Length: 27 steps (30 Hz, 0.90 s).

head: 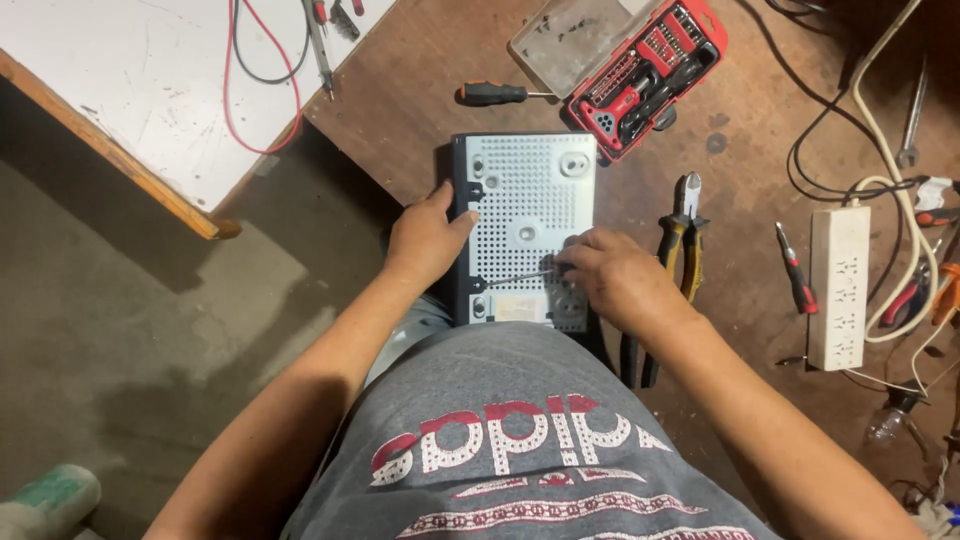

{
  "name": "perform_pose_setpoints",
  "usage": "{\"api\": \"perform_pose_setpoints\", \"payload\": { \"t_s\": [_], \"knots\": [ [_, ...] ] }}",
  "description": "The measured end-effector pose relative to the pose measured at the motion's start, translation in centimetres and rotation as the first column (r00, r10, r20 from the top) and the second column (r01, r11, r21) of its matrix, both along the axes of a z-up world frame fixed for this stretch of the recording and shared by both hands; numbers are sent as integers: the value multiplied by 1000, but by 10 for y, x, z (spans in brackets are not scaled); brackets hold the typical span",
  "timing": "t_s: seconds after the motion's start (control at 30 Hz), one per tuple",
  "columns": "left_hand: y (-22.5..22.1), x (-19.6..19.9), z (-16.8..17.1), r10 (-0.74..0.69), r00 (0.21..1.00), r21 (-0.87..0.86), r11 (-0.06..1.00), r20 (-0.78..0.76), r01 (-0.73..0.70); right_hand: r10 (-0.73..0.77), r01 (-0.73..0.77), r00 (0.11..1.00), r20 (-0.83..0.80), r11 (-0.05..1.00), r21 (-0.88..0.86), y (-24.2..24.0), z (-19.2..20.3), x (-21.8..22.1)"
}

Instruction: Disassembling the outer casing of an electronic device and inspecting the rear connection ports.

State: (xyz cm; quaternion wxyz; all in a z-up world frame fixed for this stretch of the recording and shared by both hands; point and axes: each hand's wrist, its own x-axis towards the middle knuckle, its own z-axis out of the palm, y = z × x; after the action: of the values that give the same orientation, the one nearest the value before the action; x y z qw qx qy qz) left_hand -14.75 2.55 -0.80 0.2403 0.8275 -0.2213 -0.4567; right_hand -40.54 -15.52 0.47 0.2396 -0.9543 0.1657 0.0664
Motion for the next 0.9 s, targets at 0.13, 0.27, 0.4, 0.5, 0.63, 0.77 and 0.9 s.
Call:
{"api": "perform_pose_setpoints", "payload": {
  "t_s": [0.13, 0.27, 0.4, 0.5, 0.63, 0.77, 0.9],
  "knots": [
    [-6, -10, -13, -76, 997, 13, 997, -1, 76, 147, -165, 986, -77, 922, -352, 41, 40, 14],
    [-2, -9, -9, -71, 997, -6, 997, -17, 71, 237, -215, 972, -8, 869, -445, 46, 27, 17],
    [4, -9, -2, -83, 996, -25, 996, -25, 82, -100, 125, 942, -319, 991, 57, 20, 50, 9],
    [4, -3, -1, -129, 992, -1, 992, -13, 129, -215, 326, 883, -418, 921, 214, 35, 46, -10],
    [12, -15, 25, -144, 989, 110, 983, -38, 148, -274, 371, 860, -430, 915, 157, 33, 27, -54],
    [18, -30, 40, -165, 970, 114, 976, -181, 188, -472, 517, 816, -334, 854, 55, 13, 40, -39],
    [17, -38, 53, -120, 977, 96, 986, -174, 138, -436, 445, 892, -120, 893, 62, 1, -2, 3]
  ]
}}
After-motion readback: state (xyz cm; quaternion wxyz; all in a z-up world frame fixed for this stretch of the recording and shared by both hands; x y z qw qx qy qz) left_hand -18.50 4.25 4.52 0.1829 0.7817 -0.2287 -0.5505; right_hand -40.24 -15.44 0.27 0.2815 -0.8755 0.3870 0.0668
